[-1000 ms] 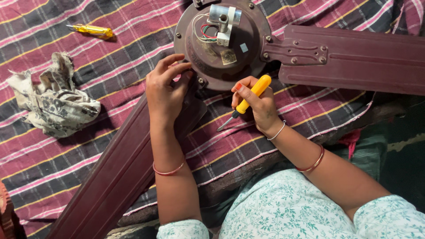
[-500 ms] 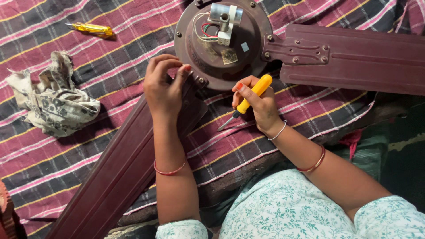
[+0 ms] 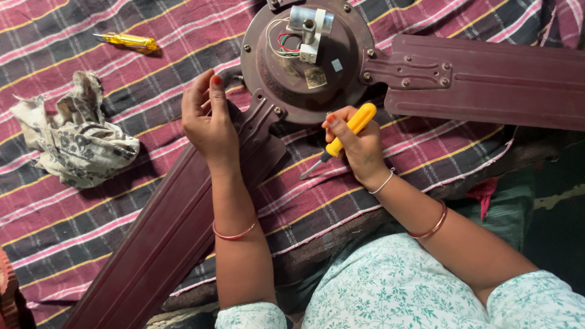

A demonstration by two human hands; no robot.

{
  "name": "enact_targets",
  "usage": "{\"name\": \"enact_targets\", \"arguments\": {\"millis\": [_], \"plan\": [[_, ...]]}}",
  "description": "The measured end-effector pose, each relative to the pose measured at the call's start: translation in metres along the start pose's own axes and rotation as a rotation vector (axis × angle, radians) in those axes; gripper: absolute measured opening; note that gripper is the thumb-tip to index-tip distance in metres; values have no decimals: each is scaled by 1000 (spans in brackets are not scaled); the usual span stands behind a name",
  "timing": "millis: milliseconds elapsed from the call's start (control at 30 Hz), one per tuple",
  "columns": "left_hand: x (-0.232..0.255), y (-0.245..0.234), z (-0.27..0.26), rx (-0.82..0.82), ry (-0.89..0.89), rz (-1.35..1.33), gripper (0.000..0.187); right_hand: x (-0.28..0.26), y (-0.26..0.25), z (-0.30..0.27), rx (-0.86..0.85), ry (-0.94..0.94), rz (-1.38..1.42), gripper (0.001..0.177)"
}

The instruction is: The person uses a yellow-handled screwdriver to loosen and remove screws from the blade brackets of a ceiling fan. They remove several screws and place them on the striped cloth surface, then continue unscrewing additional fasteners on the fan hub.

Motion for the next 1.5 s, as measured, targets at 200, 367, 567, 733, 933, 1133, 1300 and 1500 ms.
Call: {"name": "enact_targets", "arguments": {"millis": [200, 367, 567, 733, 933, 1133, 1300, 1500], "plan": [[-6, -1, -2, -1, -38, -37, 21, -43, 1, 9, 70, -217, 149, 33], [4, 1, -3, -3, 25, 53, 19, -86, 25, 26, -148, -408, 179, 31], [10, 2, -3, -39, 20, 51, 18, -106, 51, 32, -168, -602, -195, 33], [16, 4, -3, -72, 25, 59, 19, -113, 61, 31, -156, -657, -329, 37], [20, 4, -3, -76, 44, 105, 19, -119, 69, 34, -138, -707, -435, 38], [24, 4, -3, -84, 75, 129, 17, -128, 79, 36, -129, -826, -572, 39], [25, 5, -3, -95, 62, 120, 17, -129, 83, 36, -117, -855, -613, 44], [27, 6, -3, -106, 56, 128, 16, -130, 88, 44, -115, -881, -659, 47]]}}
Point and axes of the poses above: each hand's wrist, its own z-axis towards the middle knuckle, its own y-axis out of the palm, x = y × z, the point moved 5 cm from there along z, towards the middle knuckle, and after that the axes turned 10 degrees about x, right-handed, at the moved point
